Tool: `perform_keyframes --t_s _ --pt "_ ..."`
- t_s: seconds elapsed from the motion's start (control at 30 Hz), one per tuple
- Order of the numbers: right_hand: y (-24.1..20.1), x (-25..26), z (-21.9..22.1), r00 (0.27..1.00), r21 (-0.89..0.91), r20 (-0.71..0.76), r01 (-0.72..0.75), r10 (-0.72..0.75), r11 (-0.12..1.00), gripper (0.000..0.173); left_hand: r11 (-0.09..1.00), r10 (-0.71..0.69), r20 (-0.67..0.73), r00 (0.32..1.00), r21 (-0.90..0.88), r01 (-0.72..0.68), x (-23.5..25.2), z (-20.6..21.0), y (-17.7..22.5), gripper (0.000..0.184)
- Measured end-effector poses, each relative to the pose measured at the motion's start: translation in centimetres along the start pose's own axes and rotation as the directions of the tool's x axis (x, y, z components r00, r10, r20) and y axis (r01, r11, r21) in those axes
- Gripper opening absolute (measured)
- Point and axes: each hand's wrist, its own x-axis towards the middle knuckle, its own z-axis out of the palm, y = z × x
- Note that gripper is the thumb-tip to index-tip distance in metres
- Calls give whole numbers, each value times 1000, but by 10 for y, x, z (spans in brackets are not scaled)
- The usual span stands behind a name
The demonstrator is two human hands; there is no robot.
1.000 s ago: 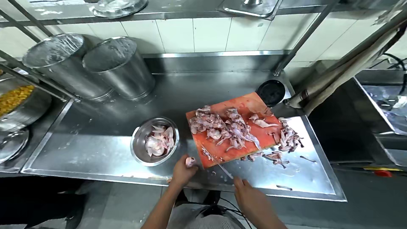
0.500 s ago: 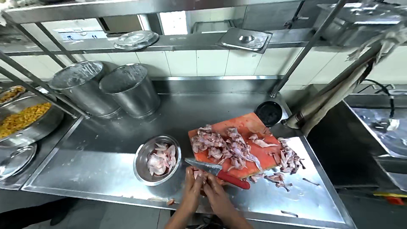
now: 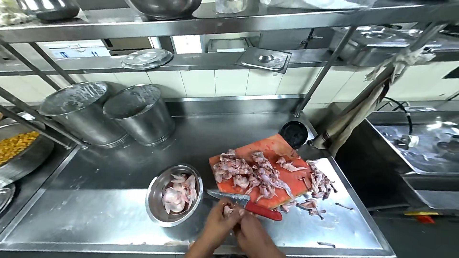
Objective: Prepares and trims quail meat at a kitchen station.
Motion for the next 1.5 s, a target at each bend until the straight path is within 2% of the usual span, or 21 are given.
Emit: perform_keyframes --t_s 0.07,0.2,0.33,0.4,0.5,0.53,0.63,0.73,0.83,0.9,0.93,1.03,1.1,1.17,1.23,1.3,1.33,1.4,1.5 --pt "-9 -1 7 999 -94 -37 -24 21 995 37 999 5 2 1000 -41 -4 0 0 1 45" --pt "-27 2 19 989 -175 -82 -134 121 975 40 990 85 12 996 -114 -83 0 -11 3 32" --pt "-44 1 29 982 -173 -77 -184 173 968 42 984 178 -19 984 -27 -179 -5 -24 5 23" --pt "-55 0 31 978 -143 -108 -191 177 971 41 982 171 -44 984 -69 -174 -9 -28 10 22" --pt "-60 -1 39 978 -137 -189 -118 91 984 38 972 44 -45 998 -230 -53 -16 -40 23 17" --pt "-60 -1 42 979 -148 -190 -109 80 983 37 957 -22 -36 999 -290 11 -20 -45 29 21" --pt "-67 -2 44 982 -152 -162 -118 94 981 37 890 -196 51 979 -410 199 -23 -59 38 54" --pt "-72 -4 49 981 -176 -174 -122 91 977 37 829 -315 126 941 -446 337 -23 -71 39 70" --pt "-68 -7 57 957 -273 -290 -85 3 958 31 858 -316 161 935 -373 354 -25 -84 40 70" --pt "-64 -6 60 933 -291 -359 -100 -12 951 27 949 -219 167 961 -193 250 -22 -95 39 53" --pt "-62 -5 59 939 -245 -343 -118 28 962 29 979 -144 174 974 -118 166 -19 -101 37 41" --pt "-52 -3 49 983 145 -102 -134 150 980 37 997 76 117 990 -42 -72 -9 -109 25 26" --pt "-46 -1 42 986 458 47 -164 160 874 30 982 184 67 981 -65 -180 -8 -111 20 21" --pt "-49 0 35 974 620 136 -227 182 751 25 968 251 63 966 -20 -250 -9 -114 18 23" --pt "-52 1 29 975 611 112 -221 193 760 27 927 320 71 945 182 -328 -12 -120 16 36" --pt "-48 4 25 986 511 14 -149 165 846 28 779 443 135 886 432 -455 -14 -125 17 53" --pt "-44 6 23 990 439 -26 -114 139 891 26 696 482 201 853 503 -512 -13 -125 19 57" --pt "-39 9 21 992 329 -60 -89 115 940 26 599 465 355 811 548 -583 -11 -116 18 49" --pt "-40 8 16 993 282 -39 -96 111 955 36 611 371 458 808 534 -584 0 -100 14 31"
